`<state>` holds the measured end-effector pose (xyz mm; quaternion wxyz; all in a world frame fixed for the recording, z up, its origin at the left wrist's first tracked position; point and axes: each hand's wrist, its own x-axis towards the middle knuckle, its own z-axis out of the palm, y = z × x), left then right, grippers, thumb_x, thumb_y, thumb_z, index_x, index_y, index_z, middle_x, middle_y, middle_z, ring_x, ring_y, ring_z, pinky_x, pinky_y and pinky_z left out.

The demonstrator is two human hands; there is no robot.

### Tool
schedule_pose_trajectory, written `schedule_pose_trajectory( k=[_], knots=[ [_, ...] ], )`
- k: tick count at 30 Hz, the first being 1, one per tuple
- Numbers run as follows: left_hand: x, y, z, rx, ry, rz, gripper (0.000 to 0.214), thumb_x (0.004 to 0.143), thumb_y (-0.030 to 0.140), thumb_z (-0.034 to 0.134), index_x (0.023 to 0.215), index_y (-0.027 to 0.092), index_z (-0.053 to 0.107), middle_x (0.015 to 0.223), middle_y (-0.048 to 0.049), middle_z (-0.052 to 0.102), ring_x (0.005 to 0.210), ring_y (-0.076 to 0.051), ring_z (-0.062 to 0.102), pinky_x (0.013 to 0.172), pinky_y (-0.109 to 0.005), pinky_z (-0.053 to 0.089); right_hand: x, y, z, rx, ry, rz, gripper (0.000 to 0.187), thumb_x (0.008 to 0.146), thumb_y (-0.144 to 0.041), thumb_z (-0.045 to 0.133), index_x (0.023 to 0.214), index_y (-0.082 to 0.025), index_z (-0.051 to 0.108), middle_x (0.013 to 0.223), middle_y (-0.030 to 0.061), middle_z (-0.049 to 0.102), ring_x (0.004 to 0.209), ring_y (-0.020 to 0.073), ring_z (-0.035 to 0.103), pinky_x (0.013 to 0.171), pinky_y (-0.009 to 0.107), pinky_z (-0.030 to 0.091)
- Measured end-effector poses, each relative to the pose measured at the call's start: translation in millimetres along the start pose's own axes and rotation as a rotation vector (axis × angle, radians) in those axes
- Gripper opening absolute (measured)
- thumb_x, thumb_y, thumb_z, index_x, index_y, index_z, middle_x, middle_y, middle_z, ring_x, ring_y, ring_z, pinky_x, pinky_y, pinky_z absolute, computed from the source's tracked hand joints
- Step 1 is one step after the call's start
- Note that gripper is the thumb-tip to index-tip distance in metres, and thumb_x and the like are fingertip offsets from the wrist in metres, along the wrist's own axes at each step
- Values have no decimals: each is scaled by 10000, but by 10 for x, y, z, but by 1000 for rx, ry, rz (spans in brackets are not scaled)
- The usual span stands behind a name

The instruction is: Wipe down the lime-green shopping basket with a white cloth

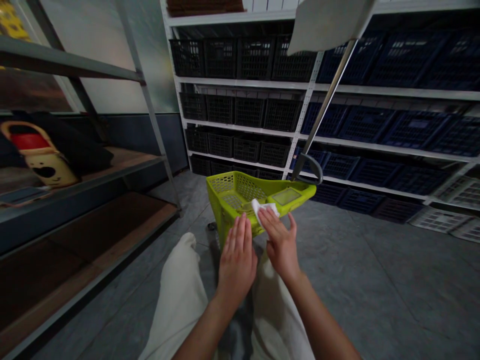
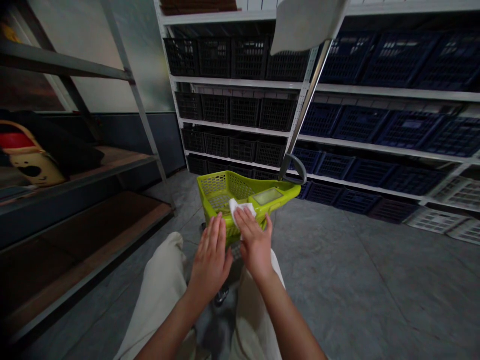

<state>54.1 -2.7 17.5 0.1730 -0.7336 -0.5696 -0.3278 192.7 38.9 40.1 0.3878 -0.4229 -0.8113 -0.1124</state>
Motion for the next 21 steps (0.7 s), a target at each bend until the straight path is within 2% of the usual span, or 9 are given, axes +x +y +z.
schedule_pose_trajectory(
  k=[4,6,8,10,13,15,16,19,21],
  knots=[
    [1,4,-6,4,8,5,800,882,92,430,1569,59,21,1618,-186,253,1520,-270,168,1180,-451,342,19,71,63,-91,154,162,835,672,23,356,1447,-271,455,1422,34,586,1387,183,467,1204,518,35],
    [-2,1,0,0,10,-5,797,880,85,418,1571,68,21,1616,-185,259,1518,-272,177,1177,-458,346,5,-31,71,-58,107,105,839,669,15,366,1464,-243,434,1455,48,553,1414,178,429,1208,485,81],
    [-5,-5,3,-6,13,-9,789,877,73,403,1574,82,32,1614,-181,268,1514,-271,192,1177,-461,346,-11,-117,52,1,23,-10,847,664,8,377,1479,-222,411,1487,56,517,1433,164,399,1211,448,114],
    [-5,-9,0,-9,10,-3,783,876,71,403,1575,85,50,1614,-177,272,1513,-272,199,1179,-455,345,-12,-102,26,26,-15,-63,850,668,9,381,1483,-234,403,1484,53,521,1421,161,416,1215,451,94],
    [0,-5,-7,3,7,6,780,881,83,421,1571,66,57,1615,-183,267,1516,-275,188,1177,-449,348,15,39,20,-45,81,61,833,686,21,371,1460,-279,433,1429,37,581,1370,179,487,1208,503,35],
    [4,1,-4,7,8,3,777,884,84,424,1568,57,55,1614,-187,265,1516,-276,186,1175,-454,349,30,67,35,-94,150,150,819,691,24,368,1449,-278,451,1411,40,597,1370,195,488,1204,515,41],
    [5,3,0,3,10,0,776,884,85,423,1568,57,58,1613,-188,267,1516,-279,186,1175,-459,348,32,41,41,-93,148,150,821,686,23,371,1451,-264,449,1418,46,591,1384,196,470,1205,504,60],
    [4,1,7,-18,15,-16,769,878,76,413,1570,71,77,1610,-181,284,1515,-276,191,1180,-460,341,24,-87,30,-12,15,8,843,660,18,388,1471,-210,420,1472,60,535,1438,172,390,1211,431,120],
    [3,-4,2,-25,9,-13,769,871,71,410,1570,79,91,1611,-174,284,1515,-271,194,1183,-453,337,22,-88,9,12,-54,-54,851,651,17,389,1470,-213,418,1482,54,524,1437,162,390,1215,429,99]
  ],
)
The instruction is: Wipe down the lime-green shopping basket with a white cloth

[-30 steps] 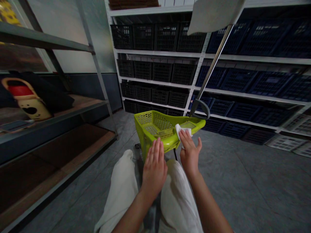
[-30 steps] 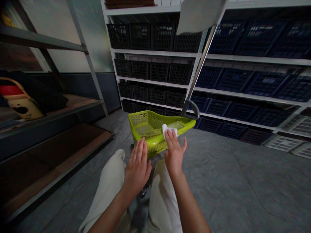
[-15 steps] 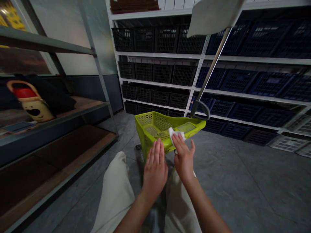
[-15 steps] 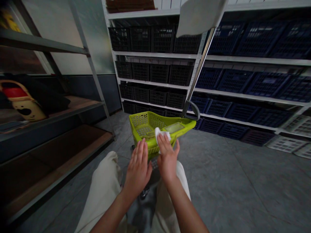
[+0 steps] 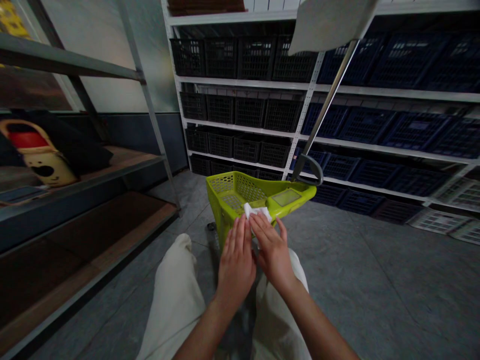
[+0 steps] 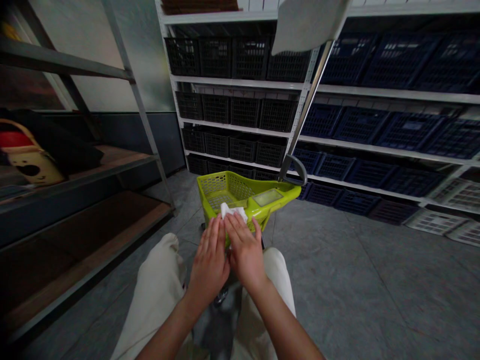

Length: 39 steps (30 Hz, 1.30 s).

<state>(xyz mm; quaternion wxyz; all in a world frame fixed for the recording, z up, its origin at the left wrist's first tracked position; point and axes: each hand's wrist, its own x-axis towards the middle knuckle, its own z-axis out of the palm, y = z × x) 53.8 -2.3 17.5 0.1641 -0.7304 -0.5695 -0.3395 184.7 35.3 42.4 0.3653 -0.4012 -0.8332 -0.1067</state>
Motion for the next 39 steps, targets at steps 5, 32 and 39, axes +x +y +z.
schedule_pose_trajectory(
  k=[5,32,39],
  knots=[
    [-3,2,-7,19,4,16,755,880,81,416,1564,58,99,1612,-180,279,1514,-271,199,1177,-449,345,-13,177,36,-118,202,198,812,678,19,360,1431,-262,467,1414,35,594,1377,190,477,1202,519,44],
    [11,9,17,8,-5,4,793,870,93,422,1573,79,55,1616,-186,261,1511,-291,203,1177,-465,332,-97,252,27,-47,48,-86,875,709,12,380,1541,-240,287,1499,56,504,1454,168,361,1207,448,130],
    [10,1,16,5,-23,14,772,895,111,412,1573,78,44,1623,-189,237,1514,-289,192,1173,-469,339,-59,341,29,-123,210,169,869,693,19,363,1505,-292,361,1447,39,563,1401,187,447,1201,511,53]
  ],
)
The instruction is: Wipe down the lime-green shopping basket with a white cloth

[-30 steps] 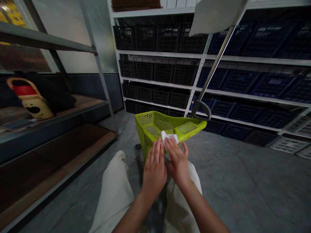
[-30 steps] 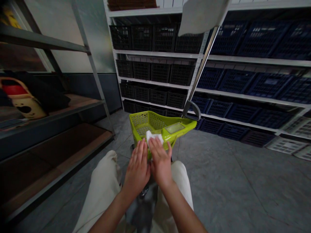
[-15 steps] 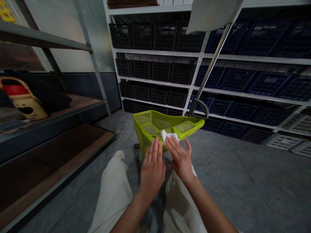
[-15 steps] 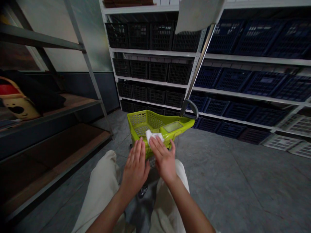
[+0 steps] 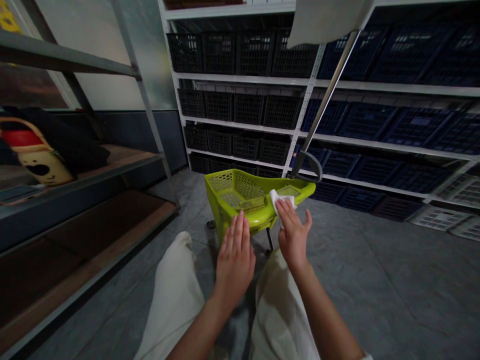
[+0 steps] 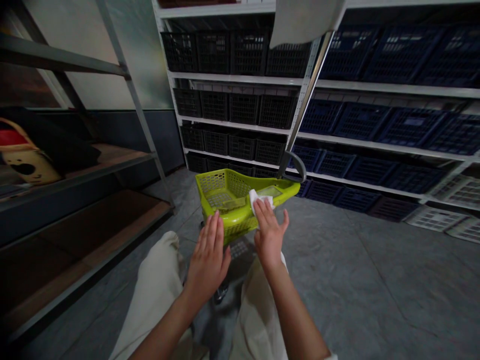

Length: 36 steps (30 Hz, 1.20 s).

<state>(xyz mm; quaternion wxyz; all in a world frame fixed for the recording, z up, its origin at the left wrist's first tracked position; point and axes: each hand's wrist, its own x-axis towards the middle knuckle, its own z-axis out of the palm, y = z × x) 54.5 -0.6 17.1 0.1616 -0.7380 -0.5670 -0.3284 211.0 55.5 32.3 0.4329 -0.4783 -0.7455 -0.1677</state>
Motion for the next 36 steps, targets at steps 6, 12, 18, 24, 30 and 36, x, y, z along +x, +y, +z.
schedule_pose_trajectory(
  k=[6,12,18,24,30,36],
  knots=[
    [-7,-8,13,18,26,7,803,874,91,421,1574,82,29,1613,-186,271,1514,-287,192,1175,-465,340,-66,-169,-2,127,-142,-264,840,707,-5,392,1515,-225,336,1477,62,529,1431,159,401,1219,443,80],
    [7,4,-3,33,16,6,777,885,105,432,1567,54,63,1609,-197,275,1513,-288,201,1169,-456,354,-41,-19,-13,3,12,-20,832,709,16,361,1494,-257,384,1461,53,548,1405,182,443,1212,483,83],
    [1,-2,15,25,21,14,797,870,100,435,1570,63,55,1606,-193,286,1509,-297,212,1170,-467,350,-96,-84,-56,113,-158,-311,826,741,10,381,1529,-229,317,1488,54,517,1439,158,387,1215,427,138],
    [2,4,14,25,29,3,803,884,107,430,1572,66,19,1606,-198,280,1504,-297,228,1162,-466,364,-104,-65,26,61,-29,-105,848,716,12,375,1527,-230,329,1492,70,508,1427,191,411,1219,483,69],
    [3,-65,24,32,64,41,772,907,107,409,1578,95,28,1590,-176,331,1488,-282,281,1144,-456,387,-124,-28,49,122,-68,-255,767,790,-19,379,1519,-254,339,1469,57,535,1417,177,427,1221,489,49],
    [20,-170,19,75,89,100,741,934,140,431,1577,92,67,1563,-163,388,1466,-265,336,1150,-423,374,87,746,179,-8,108,-1,694,782,-4,352,1401,-279,505,1415,50,592,1352,184,512,1183,494,148]
  ],
)
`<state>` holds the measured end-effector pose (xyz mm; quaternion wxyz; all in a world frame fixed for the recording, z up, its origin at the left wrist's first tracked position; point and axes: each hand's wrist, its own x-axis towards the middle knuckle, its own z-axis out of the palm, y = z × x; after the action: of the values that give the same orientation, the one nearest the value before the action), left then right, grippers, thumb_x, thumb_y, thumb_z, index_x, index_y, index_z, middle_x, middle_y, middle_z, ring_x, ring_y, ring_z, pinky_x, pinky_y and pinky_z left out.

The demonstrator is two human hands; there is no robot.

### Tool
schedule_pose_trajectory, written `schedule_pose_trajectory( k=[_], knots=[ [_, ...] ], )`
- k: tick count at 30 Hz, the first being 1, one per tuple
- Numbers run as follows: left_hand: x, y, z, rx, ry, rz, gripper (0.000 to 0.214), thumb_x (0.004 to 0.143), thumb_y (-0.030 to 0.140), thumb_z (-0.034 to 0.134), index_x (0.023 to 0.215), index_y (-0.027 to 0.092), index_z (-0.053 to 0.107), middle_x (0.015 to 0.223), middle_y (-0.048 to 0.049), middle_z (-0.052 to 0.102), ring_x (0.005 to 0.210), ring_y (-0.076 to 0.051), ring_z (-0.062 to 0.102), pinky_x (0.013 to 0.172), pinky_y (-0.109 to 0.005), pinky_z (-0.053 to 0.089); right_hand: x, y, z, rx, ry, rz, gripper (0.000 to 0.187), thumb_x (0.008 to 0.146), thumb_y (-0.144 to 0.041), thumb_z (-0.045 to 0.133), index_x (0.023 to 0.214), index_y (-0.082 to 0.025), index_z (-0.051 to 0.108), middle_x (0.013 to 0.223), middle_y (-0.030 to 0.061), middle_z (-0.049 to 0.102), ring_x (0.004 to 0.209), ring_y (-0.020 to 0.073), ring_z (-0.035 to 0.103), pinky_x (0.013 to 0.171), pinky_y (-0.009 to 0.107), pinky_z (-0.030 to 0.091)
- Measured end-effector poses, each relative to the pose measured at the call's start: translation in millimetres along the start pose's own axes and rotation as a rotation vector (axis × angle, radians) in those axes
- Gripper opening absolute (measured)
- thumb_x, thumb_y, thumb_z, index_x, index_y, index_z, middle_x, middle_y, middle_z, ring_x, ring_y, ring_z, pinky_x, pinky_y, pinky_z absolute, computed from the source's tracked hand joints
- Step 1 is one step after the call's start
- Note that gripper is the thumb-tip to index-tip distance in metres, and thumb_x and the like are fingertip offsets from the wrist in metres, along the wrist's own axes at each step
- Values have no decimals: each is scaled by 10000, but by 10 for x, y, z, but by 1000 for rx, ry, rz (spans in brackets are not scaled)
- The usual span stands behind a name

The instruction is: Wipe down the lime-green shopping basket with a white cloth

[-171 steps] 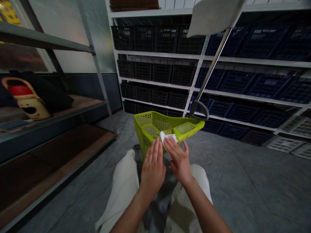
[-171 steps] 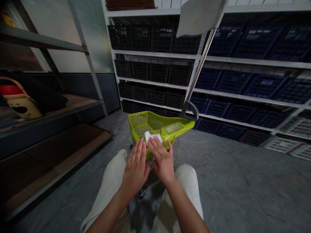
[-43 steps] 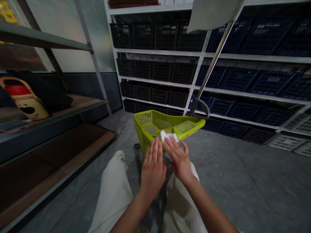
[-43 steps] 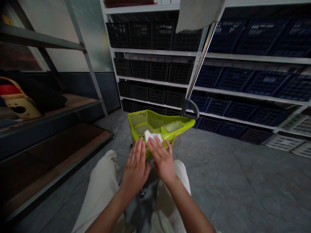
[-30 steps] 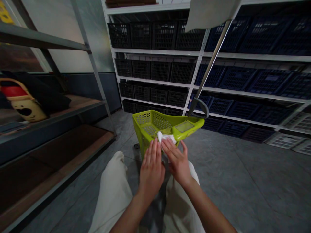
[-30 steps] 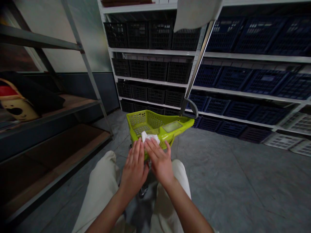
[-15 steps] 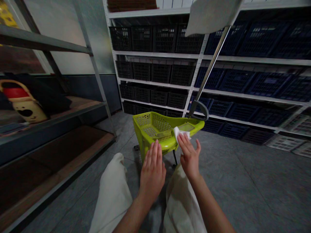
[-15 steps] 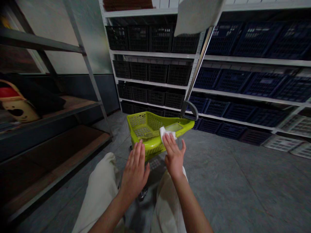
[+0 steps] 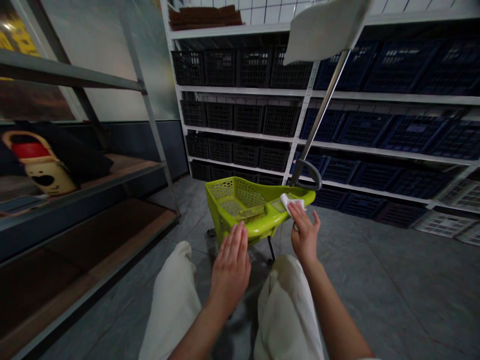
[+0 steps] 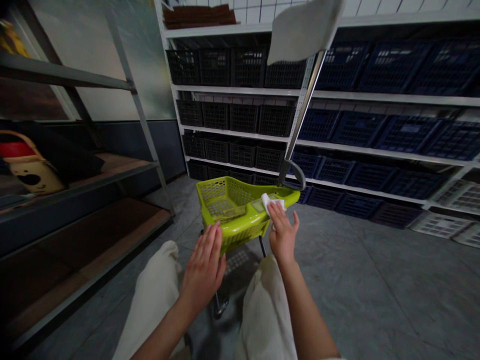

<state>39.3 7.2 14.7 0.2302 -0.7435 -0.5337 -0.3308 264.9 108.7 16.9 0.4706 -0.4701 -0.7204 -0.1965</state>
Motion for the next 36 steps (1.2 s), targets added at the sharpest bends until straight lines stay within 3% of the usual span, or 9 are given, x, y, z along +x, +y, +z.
schedule_pose_trajectory(
  k=[7,11,16,20,24,29,32,34,36],
  knots=[
    [-59,-148,-13,7,36,11,723,926,135,463,1570,89,138,1534,-152,441,1447,-259,371,1152,-409,357,160,250,11,61,29,100,549,810,-46,392,1268,-253,613,1327,63,660,1285,211,578,1112,483,283],
    [-133,-270,-64,-35,92,-11,694,912,107,495,1552,109,226,1506,-153,477,1433,-246,393,1165,-410,328,140,95,-24,123,53,88,500,826,-59,415,1234,-238,643,1289,72,682,1256,203,600,999,394,407],
    [-76,-200,-229,-87,234,-255,586,914,112,512,1484,174,391,1400,-133,580,1389,-242,449,1205,-484,221,20,-273,-80,117,50,90,498,849,-62,424,1261,-252,628,1306,58,672,1271,202,586,996,377,388],
    [55,15,-312,-54,101,-91,626,923,155,482,1525,130,312,1510,-124,481,1481,-251,301,1213,-439,190,-48,-487,-178,117,-31,48,533,855,-66,428,1320,-271,587,1355,51,639,1314,202,541,992,372,353],
    [89,84,-279,34,-3,-43,686,930,197,448,1553,57,199,1574,-151,370,1470,-260,324,1187,-393,234,-66,-584,-240,86,-156,18,575,864,-84,417,1383,-306,531,1489,51,517,1370,214,478,990,383,305],
    [45,35,-271,69,-47,-72,712,938,215,419,1570,68,124,1599,-145,316,1478,-255,311,1183,-402,254,-131,-994,-196,13,-54,135,694,799,-27,364,1427,-304,467,1469,50,539,1364,213,487,1067,444,191],
    [34,27,-273,60,-43,-63,712,930,183,391,1573,72,105,1602,-145,309,1482,-255,301,1185,-406,257,-178,-1243,-196,80,-159,-36,824,718,-30,371,1507,-268,356,1477,56,529,1410,208,429,1091,437,181],
    [33,27,-264,52,-32,-56,719,922,169,390,1573,73,101,1598,-151,315,1480,-260,305,1185,-411,260,-186,-1224,-196,112,-232,-151,883,686,-40,383,1535,-271,306,1491,52,515,1410,210,429,1090,425,197],
    [35,30,-251,46,-19,-57,724,929,180,400,1574,76,90,1595,-158,319,1476,-262,314,1178,-413,276,-179,-1070,-172,70,-194,-107,914,673,-35,378,1543,-299,288,1488,49,518,1386,224,461,1083,437,206]
  ],
)
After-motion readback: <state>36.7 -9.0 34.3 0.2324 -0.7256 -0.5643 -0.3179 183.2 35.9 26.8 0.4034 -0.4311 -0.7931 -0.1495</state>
